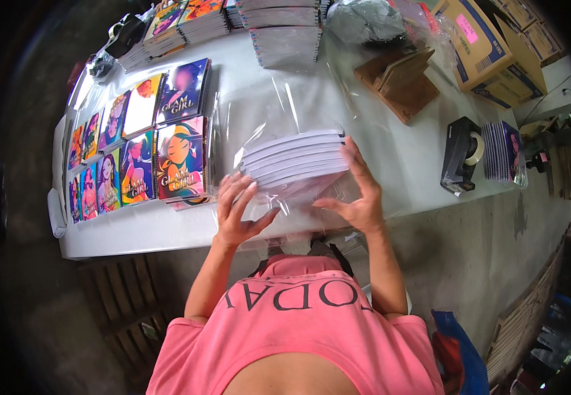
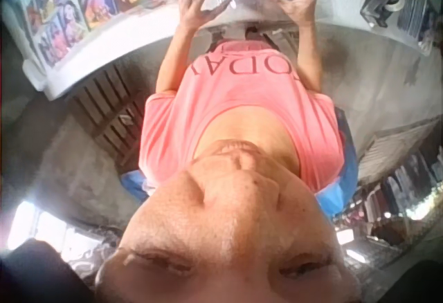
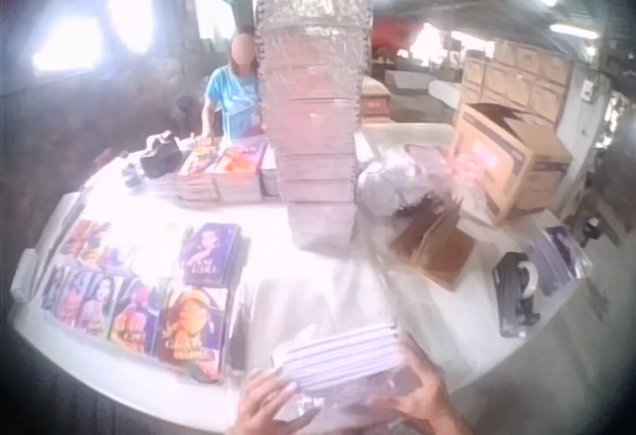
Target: The person is packaging stacks of spiral notebooks into clear plastic bags and sealing them with adhesive tape.
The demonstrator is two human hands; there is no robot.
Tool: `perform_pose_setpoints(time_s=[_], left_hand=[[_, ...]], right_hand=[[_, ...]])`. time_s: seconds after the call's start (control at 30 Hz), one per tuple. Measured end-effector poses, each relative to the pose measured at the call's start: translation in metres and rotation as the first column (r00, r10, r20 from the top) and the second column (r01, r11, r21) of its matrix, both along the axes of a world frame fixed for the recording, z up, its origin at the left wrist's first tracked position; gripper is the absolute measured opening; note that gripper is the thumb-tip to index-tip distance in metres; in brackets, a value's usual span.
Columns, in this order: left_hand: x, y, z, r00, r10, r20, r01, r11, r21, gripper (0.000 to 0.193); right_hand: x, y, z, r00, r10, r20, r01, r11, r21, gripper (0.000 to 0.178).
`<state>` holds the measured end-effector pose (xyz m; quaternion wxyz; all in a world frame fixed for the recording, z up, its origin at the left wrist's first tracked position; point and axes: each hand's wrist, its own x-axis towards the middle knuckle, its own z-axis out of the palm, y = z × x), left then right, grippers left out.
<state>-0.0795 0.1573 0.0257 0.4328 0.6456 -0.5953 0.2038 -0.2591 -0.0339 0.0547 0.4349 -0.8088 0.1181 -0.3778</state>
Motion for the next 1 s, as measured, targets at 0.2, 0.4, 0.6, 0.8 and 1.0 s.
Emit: perform_pose_setpoints(time_s=[0.2,0.4,0.6,0.8,1.0], left_hand=[[0.023,-0.019,0.058,0.967,-0.249,0.057,0.203,0.884,0.421,0.069],[0.041,-0.022,0.027,0.995,-0.088,0.046,0.091,0.993,-0.076,0.079],[0.035,-0.026,0.041,0.944,-0.259,0.203,0.211,0.95,0.23,0.044],[0.044,-0.05,0.094,0.872,-0.488,-0.052,0.405,0.655,0.638,0.08],[0.028,-0.067,0.115,0.877,-0.441,-0.19,0.416,0.499,0.76,0.101]], right_hand=[[0.003,-0.009,0.014,0.99,-0.008,-0.144,-0.018,0.984,-0.175,0.083],[0.007,-0.006,0.022,0.978,-0.077,0.194,-0.023,0.885,0.465,0.079],[0.004,-0.008,0.023,0.982,-0.043,-0.182,0.037,0.999,-0.033,0.076],[0.01,-0.009,0.045,0.91,-0.102,-0.403,-0.077,0.911,-0.405,0.07],[0.012,0.003,0.05,0.913,-0.031,-0.408,-0.105,0.946,-0.306,0.07]])
